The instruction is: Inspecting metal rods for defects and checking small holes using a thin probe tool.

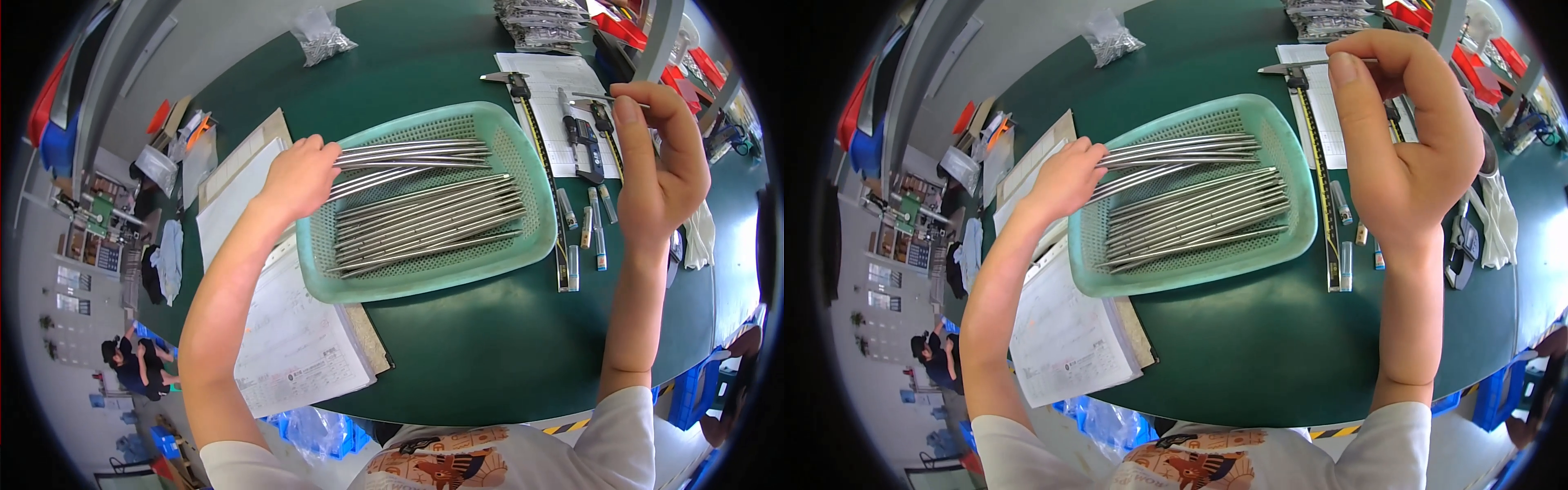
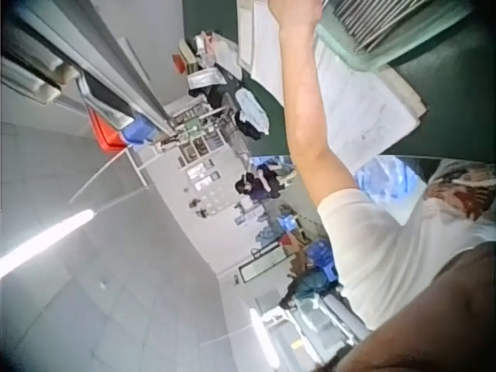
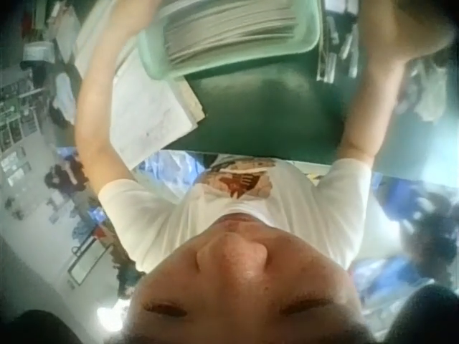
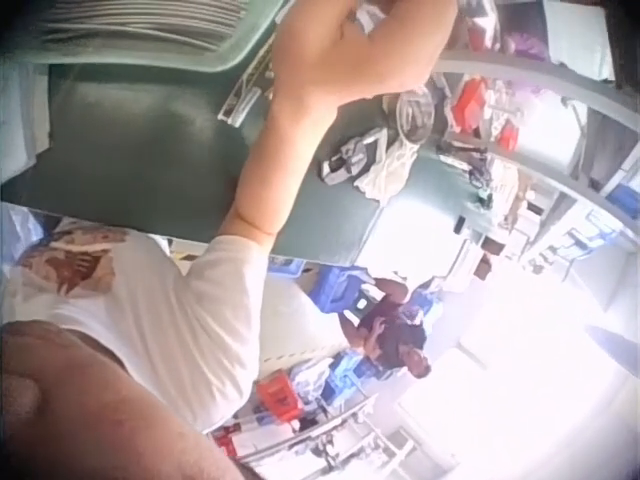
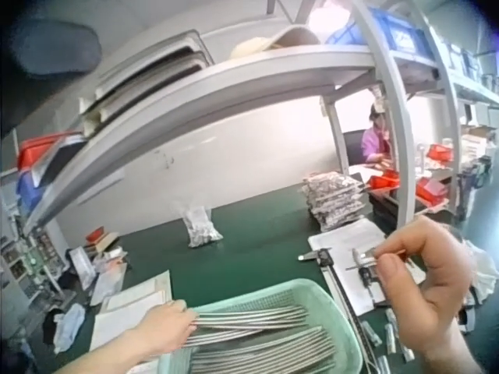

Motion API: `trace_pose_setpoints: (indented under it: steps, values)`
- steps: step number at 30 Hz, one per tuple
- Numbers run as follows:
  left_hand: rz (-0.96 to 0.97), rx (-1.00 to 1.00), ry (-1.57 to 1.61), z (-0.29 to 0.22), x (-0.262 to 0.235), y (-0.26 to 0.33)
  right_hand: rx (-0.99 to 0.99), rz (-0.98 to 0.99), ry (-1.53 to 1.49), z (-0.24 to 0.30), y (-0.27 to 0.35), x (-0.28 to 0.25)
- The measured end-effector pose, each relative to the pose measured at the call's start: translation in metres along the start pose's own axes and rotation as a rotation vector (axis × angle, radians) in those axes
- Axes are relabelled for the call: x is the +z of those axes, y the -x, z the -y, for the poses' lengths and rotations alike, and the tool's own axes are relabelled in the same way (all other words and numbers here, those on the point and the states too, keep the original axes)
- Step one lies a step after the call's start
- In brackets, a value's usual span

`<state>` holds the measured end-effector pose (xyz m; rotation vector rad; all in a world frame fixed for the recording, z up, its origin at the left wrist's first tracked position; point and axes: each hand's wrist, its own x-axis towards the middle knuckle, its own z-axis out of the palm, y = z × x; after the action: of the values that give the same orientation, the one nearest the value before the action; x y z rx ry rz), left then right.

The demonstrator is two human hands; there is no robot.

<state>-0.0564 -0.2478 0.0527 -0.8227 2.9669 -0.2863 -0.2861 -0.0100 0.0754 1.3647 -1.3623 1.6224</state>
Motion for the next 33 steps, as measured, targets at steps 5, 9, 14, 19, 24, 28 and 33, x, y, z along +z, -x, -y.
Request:
trace_pose_setpoints:
  steps: [5, 9, 14, 19, 24, 28, 33]
  values:
    - [-0.121, 0.01, 0.052, 0.0, 0.008, 0.013, -0.001, 0.075, -0.025, 0.007, 0.003, 0.005]
    - [-0.184, 0.066, 0.113, 0.003, 0.016, 0.019, -0.041, 0.128, -0.009, 0.006, 0.004, 0.007]
    - [-0.217, 0.206, 0.103, -0.006, 0.022, 0.024, -0.025, 0.163, -0.004, 0.01, 0.002, 0.008]
    - [-0.341, 0.218, -0.113, -0.008, 0.031, 0.009, -0.054, 0.176, 0.0, 0.01, 0.004, 0.015]
    - [-0.486, 0.228, -0.365, 0.003, 0.048, -0.013, -0.05, 0.169, -0.014, 0.008, 0.005, 0.016]
    - [-0.538, 0.251, -0.485, 0.004, 0.057, -0.021, -0.049, 0.162, -0.009, 0.007, 0.004, 0.016]
    - [-0.475, 0.215, -0.461, 0.006, 0.053, -0.023, -0.062, 0.127, -0.041, 0.007, 0.005, 0.019]
